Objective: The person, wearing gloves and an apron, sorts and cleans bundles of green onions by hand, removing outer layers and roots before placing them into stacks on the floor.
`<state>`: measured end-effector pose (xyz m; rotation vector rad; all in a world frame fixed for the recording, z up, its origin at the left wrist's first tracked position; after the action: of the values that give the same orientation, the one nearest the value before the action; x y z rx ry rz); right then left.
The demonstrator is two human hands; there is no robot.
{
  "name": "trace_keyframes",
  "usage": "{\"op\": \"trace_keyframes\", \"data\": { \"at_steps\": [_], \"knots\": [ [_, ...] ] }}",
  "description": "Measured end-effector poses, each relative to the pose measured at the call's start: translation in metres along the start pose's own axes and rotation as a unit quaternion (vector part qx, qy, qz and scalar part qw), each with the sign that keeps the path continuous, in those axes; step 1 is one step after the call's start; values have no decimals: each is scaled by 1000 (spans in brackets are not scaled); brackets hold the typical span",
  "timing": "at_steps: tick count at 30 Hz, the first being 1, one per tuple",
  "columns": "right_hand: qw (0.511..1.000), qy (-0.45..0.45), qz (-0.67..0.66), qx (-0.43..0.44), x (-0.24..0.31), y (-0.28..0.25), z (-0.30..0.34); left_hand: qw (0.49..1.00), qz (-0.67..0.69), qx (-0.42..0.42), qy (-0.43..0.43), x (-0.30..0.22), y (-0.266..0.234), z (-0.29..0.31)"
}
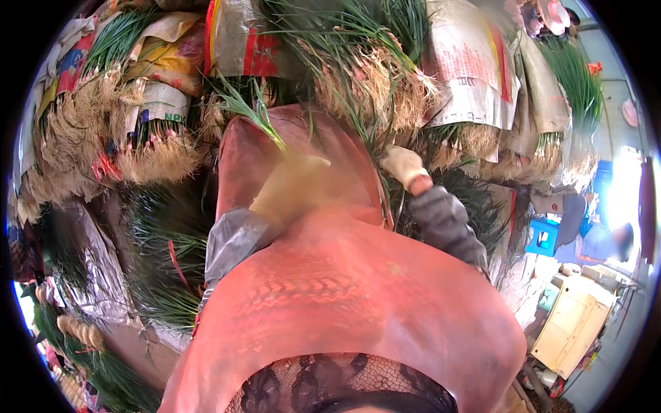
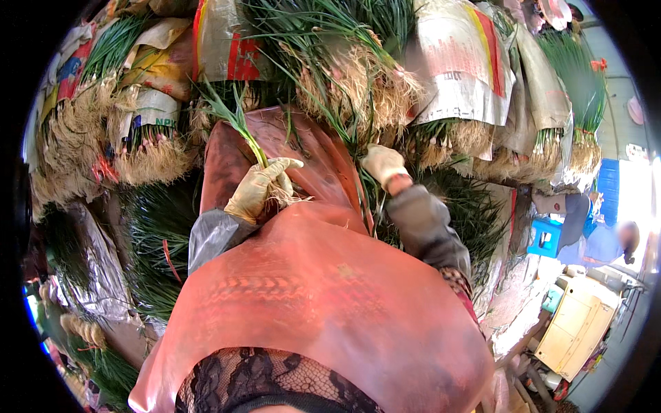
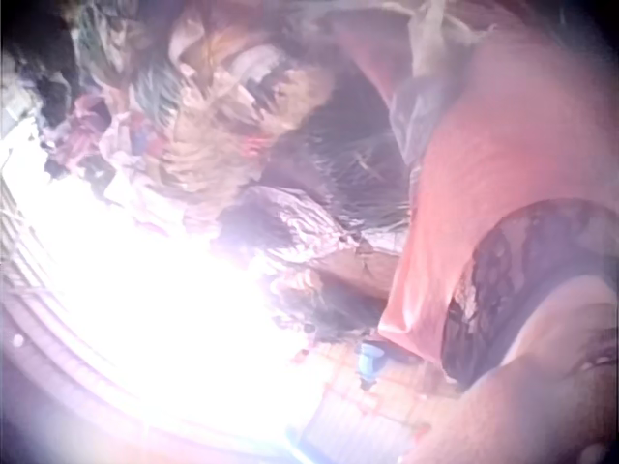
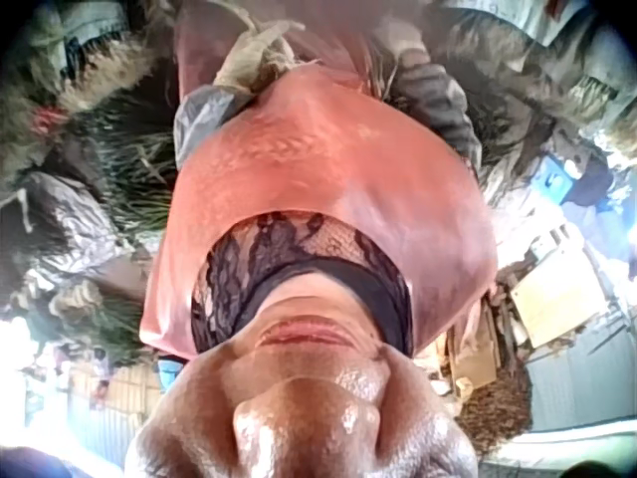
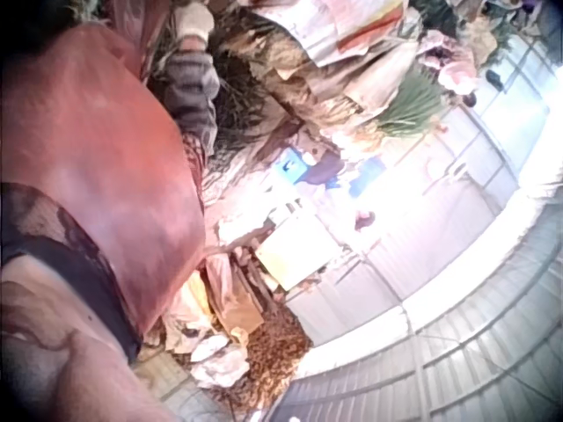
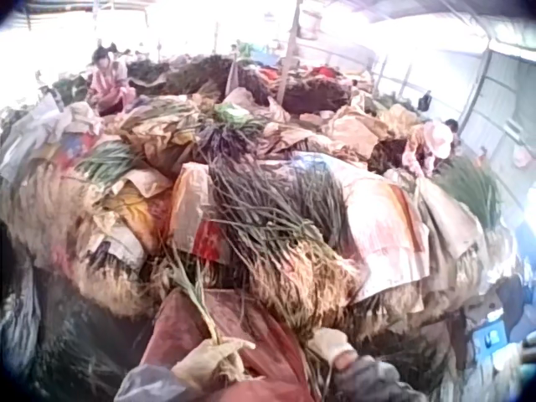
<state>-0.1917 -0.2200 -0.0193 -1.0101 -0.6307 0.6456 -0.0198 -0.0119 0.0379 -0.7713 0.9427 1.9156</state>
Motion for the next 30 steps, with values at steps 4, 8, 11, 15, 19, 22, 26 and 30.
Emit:
{"op": "trace_keyframes", "data": {
  "at_steps": [4, 8, 11, 15, 19, 22, 26, 30],
  "knots": [
    [943, -275, 187, -2, -39, 180, -61, 992, 90, 52, -71, -4, 19, 0],
    [972, -153, 179, -21, -10, 134, -50, 956, 270, 66, -96, 12, 19, 4],
    [978, -122, 8, -169, -71, 142, -37, 994, 73, -32, -71, -17, 29, 5],
    [992, -27, 85, 89, -113, 211, -23, 967, 241, 54, -69, 11, 24, -9],
    [986, 129, -109, 5, -81, 214, -10, 992, 74, -67, -70, 16, 19, -11],
    [971, 153, -182, -28, -66, 240, -35, 986, 91, -96, -104, 17, 23, -10],
    [912, 78, -394, -79, -68, 274, -40, 985, 16, -136, -102, 6, 35, -16],
    [782, 34, -609, -131, -74, 180, 26, 989, -77, -66, -108, 5, 59, -28]
  ]
}}
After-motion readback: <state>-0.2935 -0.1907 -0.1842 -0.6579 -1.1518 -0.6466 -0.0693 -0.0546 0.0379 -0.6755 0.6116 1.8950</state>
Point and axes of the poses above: each hand's wrist, its own z-axis away from the middle knuckle, its own y-axis out of the palm, x = y × z, the point moved 8 cm from there along -z, towards the middle knuckle, and after that the axes turned 7 degrees about -y, right-handed, at the moved point
